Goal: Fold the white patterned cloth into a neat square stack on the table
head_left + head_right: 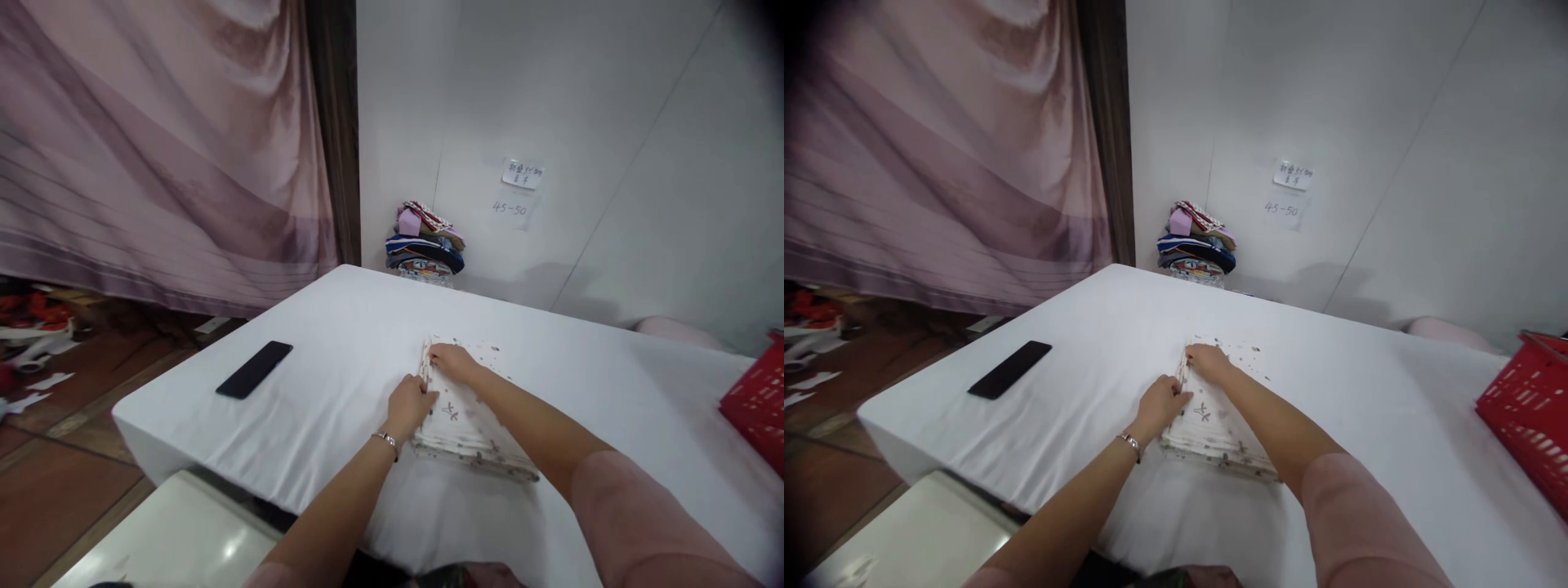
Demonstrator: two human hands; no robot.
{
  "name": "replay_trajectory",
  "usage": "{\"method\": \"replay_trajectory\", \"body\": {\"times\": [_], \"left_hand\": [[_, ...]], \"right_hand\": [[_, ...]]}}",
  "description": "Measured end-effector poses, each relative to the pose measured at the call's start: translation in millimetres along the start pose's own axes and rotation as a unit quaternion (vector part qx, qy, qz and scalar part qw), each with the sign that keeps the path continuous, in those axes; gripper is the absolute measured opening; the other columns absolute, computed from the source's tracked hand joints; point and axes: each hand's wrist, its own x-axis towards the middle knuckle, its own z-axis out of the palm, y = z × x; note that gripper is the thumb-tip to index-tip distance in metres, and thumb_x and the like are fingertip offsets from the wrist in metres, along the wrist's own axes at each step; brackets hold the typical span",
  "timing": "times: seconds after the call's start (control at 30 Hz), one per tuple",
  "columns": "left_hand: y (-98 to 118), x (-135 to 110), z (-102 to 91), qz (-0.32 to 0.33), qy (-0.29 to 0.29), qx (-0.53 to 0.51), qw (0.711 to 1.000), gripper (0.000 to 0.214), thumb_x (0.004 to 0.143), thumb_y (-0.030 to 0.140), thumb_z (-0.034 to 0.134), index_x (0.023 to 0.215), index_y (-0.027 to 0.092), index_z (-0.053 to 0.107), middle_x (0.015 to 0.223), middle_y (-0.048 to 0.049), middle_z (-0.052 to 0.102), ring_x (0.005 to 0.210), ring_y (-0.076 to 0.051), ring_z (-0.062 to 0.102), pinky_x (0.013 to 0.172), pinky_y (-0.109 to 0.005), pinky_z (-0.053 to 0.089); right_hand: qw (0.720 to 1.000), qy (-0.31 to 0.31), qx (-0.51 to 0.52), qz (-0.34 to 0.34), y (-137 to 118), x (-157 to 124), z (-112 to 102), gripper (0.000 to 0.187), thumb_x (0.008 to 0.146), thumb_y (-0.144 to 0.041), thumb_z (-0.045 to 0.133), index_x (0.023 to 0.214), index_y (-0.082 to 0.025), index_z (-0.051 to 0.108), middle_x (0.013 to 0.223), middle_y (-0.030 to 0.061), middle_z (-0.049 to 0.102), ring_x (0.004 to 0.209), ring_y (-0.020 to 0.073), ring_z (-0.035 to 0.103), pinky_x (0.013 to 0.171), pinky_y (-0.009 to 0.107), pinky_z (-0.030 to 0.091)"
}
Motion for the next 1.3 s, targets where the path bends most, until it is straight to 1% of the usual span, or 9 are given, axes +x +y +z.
{"method": "replay_trajectory", "body": {"times": [0.1,0.23,0.33,0.43,0.57,0.67,0.83,1.1,1.3], "left_hand": [[-2.6,0.3,0.8,-0.002,0.004,-0.019,1.0,0.011,0.076,0.027,0.054,0.068,0.019,0.055,0.082,-0.0015,0.059,0.073,-0.013,0.054,0.06,-0.022,0.034],[-8.3,-2.0,3.2,-0.049,0.013,-0.034,0.998,0.011,0.077,0.025,0.049,0.069,0.019,0.054,0.079,-0.0015,0.061,0.072,-0.013,0.054,0.058,-0.023,0.034],[-11.6,-3.9,5.0,-0.053,0.012,-0.019,0.998,0.011,0.076,0.025,0.049,0.068,0.019,0.053,0.078,-0.0017,0.061,0.07,-0.014,0.054,0.057,-0.023,0.033],[-13.4,-5.1,6.8,-0.054,0.016,-0.03,0.998,0.008,0.076,0.026,0.051,0.071,0.019,0.052,0.078,-0.001,0.061,0.07,-0.013,0.054,0.057,-0.023,0.033],[-14.8,-6.8,9.9,-0.066,0.022,-0.059,0.996,0.007,0.077,0.027,0.052,0.077,0.02,0.052,0.078,-0.0002,0.062,0.069,-0.013,0.055,0.059,-0.023,0.034],[-15.9,-8.1,13.0,-0.066,0.026,-0.057,0.996,0.007,0.078,0.027,0.051,0.08,0.02,0.051,0.078,0.0003,0.061,0.069,-0.013,0.055,0.06,-0.023,0.034],[-17.7,-9.6,16.3,-0.047,0.034,-0.039,0.998,0.006,0.081,0.028,0.049,0.08,0.021,0.048,0.081,0.0005,0.061,0.07,-0.012,0.055,0.06,-0.023,0.034],[-20.4,-10.7,18.6,-0.041,0.037,-0.036,0.998,0.007,0.081,0.028,0.048,0.08,0.021,0.048,0.082,0.0004,0.06,0.069,-0.012,0.055,0.059,-0.023,0.032],[-23.0,-10.3,21.0,-0.031,0.051,-0.038,0.998,0.007,0.081,0.028,0.048,0.079,0.022,0.048,0.078,0.0011,0.059,0.069,-0.012,0.054,0.059,-0.022,0.032]], "right_hand": [[1.0,0.016,0.011,-0.003,-2.2,1.0,0.8,0.019,0.082,-0.018,0.041,0.084,-0.02,0.059,0.087,0.0032,0.062,0.08,0.0168,0.052,0.068,0.024,0.033],[0.999,0.027,0.038,-0.009,-4.2,1.5,12.6,0.019,0.081,-0.017,0.042,0.085,-0.021,0.06,0.087,0.0021,0.062,0.081,0.016,0.053,0.069,0.024,0.035],[0.997,0.041,0.063,-0.008,-2.3,0.8,22.5,0.026,0.081,-0.015,0.04,0.099,-0.021,0.058,0.094,0.0018,0.062,0.084,0.0151,0.054,0.073,0.023,0.037],[0.995,0.061,0.079,0.007,4.3,-0.6,26.2,0.037,0.083,-0.015,0.035,0.116,-0.02,0.05,0.097,0.0023,0.062,0.086,0.0148,0.055,0.076,0.024,0.039],[0.992,0.1,0.065,0.034,12.1,0.0,26.4,0.037,0.084,-0.018,0.034,0.119,-0.019,0.048,0.117,0.0064,0.055,0.107,0.018,0.048,0.09,0.03,0.035],[0.994,0.091,0.052,0.026,10.5,4.6,31.6,0.037,0.085,-0.021,0.038,0.121,-0.017,0.046,0.128,0.0097,0.047,0.119,0.0197,0.038,0.098,0.034,0.028],[0.998,0.041,0.013,0.04,5.4,13.2,41.0,0.044,0.09,-0.025,0.026,0.132,-0.013,0.035,0.141,0.0125,0.031,0.131,0.0203,0.022,0.105,0.042,0.017],[0.997,0.025,0.021,0.071,1.5,20.9,40.1,0.047,0.09,-0.031,0.025,0.134,-0.015,0.032,0.146,0.0102,0.023,0.134,0.0192,0.015,0.105,0.042,0.014],[0.997,0.019,0.024,0.077,-2.3,25.4,40.2,0.046,0.09,-0.03,0.027,0.133,-0.016,0.033,0.145,0.0091,0.024,0.134,0.0188,0.015,0.105,0.041,0.014]]}}
